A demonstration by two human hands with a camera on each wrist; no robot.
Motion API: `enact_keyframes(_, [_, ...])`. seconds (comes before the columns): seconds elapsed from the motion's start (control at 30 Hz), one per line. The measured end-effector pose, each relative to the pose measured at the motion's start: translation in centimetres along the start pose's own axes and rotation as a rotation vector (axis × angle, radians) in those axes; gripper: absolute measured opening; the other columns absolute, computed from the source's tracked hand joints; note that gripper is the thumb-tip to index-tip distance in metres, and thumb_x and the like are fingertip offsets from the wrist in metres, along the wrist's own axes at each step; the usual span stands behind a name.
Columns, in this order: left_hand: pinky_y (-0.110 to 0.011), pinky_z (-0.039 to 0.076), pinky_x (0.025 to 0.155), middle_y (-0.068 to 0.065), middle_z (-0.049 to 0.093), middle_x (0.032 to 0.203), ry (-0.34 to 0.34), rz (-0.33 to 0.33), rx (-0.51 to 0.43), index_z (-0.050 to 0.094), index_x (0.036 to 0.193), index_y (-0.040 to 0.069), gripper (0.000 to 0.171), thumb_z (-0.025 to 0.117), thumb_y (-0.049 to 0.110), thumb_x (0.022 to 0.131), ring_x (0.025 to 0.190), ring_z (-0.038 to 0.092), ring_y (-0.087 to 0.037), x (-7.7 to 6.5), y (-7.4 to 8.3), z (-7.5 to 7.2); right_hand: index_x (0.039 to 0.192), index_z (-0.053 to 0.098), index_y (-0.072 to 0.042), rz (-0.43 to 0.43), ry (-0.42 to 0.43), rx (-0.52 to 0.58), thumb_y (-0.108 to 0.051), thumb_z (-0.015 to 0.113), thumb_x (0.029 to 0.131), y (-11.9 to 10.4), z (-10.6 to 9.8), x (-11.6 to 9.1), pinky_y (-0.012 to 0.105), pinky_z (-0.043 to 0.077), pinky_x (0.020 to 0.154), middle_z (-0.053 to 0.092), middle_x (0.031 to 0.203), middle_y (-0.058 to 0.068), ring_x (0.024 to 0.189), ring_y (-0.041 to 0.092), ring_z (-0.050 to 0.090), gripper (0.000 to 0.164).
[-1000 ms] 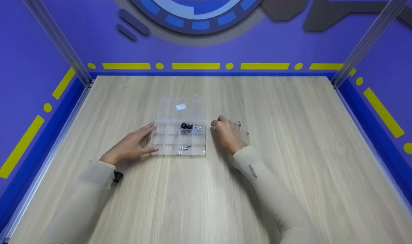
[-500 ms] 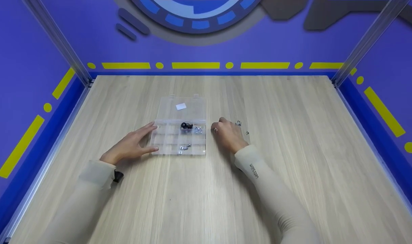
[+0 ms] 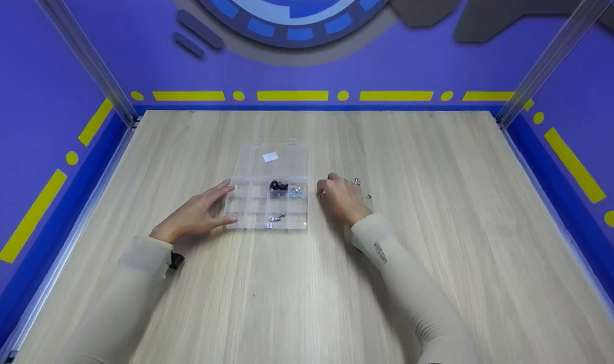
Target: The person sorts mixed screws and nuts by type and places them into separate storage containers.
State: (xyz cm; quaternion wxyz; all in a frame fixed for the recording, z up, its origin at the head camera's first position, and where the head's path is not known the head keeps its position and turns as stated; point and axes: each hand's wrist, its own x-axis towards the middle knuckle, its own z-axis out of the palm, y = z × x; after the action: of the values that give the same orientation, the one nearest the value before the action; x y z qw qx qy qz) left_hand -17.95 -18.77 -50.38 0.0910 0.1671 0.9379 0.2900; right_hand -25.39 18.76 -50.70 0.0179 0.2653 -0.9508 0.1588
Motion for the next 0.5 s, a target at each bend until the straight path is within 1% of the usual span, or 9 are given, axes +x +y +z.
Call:
enact_keyframes(0.1, [-0.048, 0.025, 0.124, -0.002, 0.020, 0.171, -0.007, -0.005, 0.004, 0.035, 0.161, 0.015, 0.088, 0.073, 0.055, 0.092, 0.154, 0.025, -0.027, 0.2, 0.0, 0.0, 0.109, 0.078, -0.009, -0.005, 0.026, 0.013, -0.004, 0.070, 0.096, 0.0, -0.2, -0.1, 0.052, 0.057, 0.078, 0.070, 0.099, 0.009, 0.091, 0.033, 0.070, 0.016])
enact_keyframes(0.2, [-0.047, 0.025, 0.124, -0.001, 0.020, 0.171, -0.011, -0.006, 0.003, 0.035, 0.161, 0.016, 0.089, 0.073, 0.055, 0.091, 0.154, 0.025, -0.027, 0.4, 0.0, -0.1, 0.102, 0.076, -0.007, -0.009, 0.060, 0.041, -0.008, 0.071, 0.096, -0.2, -0.4, -0.2, 0.051, 0.057, 0.075, 0.073, 0.100, 0.009, 0.087, 0.032, 0.070, 0.008])
enact_keyframes(0.3, [-0.047, 0.024, 0.124, -0.002, 0.020, 0.171, -0.013, -0.004, -0.001, 0.035, 0.161, 0.015, 0.089, 0.074, 0.054, 0.091, 0.154, 0.025, -0.028, 0.4, 0.0, -0.1, 0.097, 0.073, -0.008, -0.037, 0.081, 0.079, -0.008, 0.072, 0.093, -0.5, -0.7, -0.1, 0.046, 0.056, 0.070, 0.074, 0.099, 0.008, 0.081, 0.028, 0.068, 0.004])
enact_keyframes(0.4, [-0.046, 0.024, 0.124, -0.002, 0.019, 0.171, -0.016, -0.009, 0.004, 0.035, 0.161, 0.015, 0.089, 0.073, 0.055, 0.091, 0.154, 0.024, -0.027, 0.3, 0.0, -0.1, 0.091, 0.068, -0.010, -0.095, 0.105, 0.109, -0.002, 0.070, 0.089, -1.0, -1.0, 0.1, 0.039, 0.055, 0.065, 0.073, 0.094, 0.006, 0.076, 0.022, 0.066, 0.009])
enact_keyframes(0.5, [-0.046, 0.023, 0.124, -0.001, 0.019, 0.171, -0.018, -0.016, 0.007, 0.034, 0.162, 0.016, 0.089, 0.072, 0.056, 0.092, 0.155, 0.023, -0.027, 0.2, -0.1, -0.1, 0.087, 0.063, -0.011, -0.172, 0.141, 0.142, 0.005, 0.066, 0.086, -1.9, -1.2, 0.3, 0.033, 0.054, 0.061, 0.070, 0.086, 0.004, 0.071, 0.019, 0.064, 0.016])
